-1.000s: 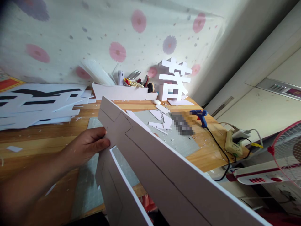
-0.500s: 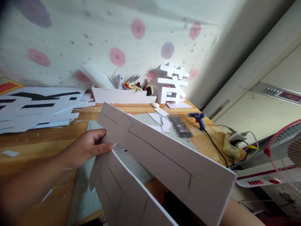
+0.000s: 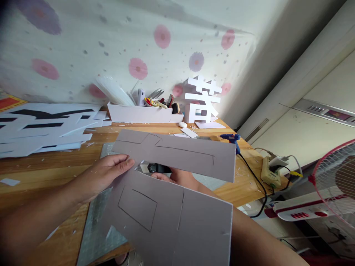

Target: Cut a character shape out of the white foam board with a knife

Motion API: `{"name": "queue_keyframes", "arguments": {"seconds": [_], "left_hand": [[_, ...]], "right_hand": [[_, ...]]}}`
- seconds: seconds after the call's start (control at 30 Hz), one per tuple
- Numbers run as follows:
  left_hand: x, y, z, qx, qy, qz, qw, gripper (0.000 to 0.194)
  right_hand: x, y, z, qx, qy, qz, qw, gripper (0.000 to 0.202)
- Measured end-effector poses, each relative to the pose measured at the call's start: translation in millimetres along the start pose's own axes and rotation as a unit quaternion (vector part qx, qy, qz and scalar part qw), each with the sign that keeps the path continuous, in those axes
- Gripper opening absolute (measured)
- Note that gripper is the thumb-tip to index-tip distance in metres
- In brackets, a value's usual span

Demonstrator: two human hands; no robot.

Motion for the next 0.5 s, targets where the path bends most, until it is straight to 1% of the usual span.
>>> {"name": "queue_keyframes", "arguments": {"seconds": [0.07, 0.13, 0.2, 0.27, 0.33, 0.4, 0.5], "left_hand": [[0.3, 0.8, 1.8, -0.006, 0.013, -0.001, 1.0, 0.061], [0.3, 1.9, 4.0, -0.014, 0.031, -0.004, 0.999, 0.061], [0.4, 3.2, 6.5, -0.023, 0.049, -0.008, 0.999, 0.061], [0.7, 4.4, 9.2, -0.034, 0.064, -0.011, 0.997, 0.06], [1.4, 5.6, 11.9, -0.048, 0.075, -0.013, 0.996, 0.059], [2.6, 6.9, 13.9, -0.059, 0.081, -0.013, 0.995, 0.059], [5.2, 8.8, 14.9, -0.063, 0.085, -0.006, 0.994, 0.061]], "right_hand": [[1.5, -4.0, 1.7, -0.013, -0.005, -0.013, 1.0, 0.038], [0.6, -7.0, 0.3, -0.016, 0.018, -0.045, 0.999, 0.036], [-1.1, -8.1, -1.8, -0.011, 0.051, -0.08, 0.995, 0.037], [-1.8, -7.1, -3.9, 0.008, 0.092, -0.098, 0.991, 0.038], [-1.0, -4.7, -4.9, 0.03, 0.128, -0.094, 0.987, 0.038], [0.3, -2.2, -4.3, 0.04, 0.149, -0.076, 0.985, 0.036], [-0.9, 0.1, -2.9, 0.053, 0.184, -0.055, 0.98, 0.031]]}}
Point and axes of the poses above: each hand's wrist, its own y-axis away from the middle knuckle, its own z-axis out of the palm, x = y × z, the point moved 5 cm from there along -y, towards the middle knuckle, and after that the axes turned 13 degrees about -z, right-handed, at the moved point
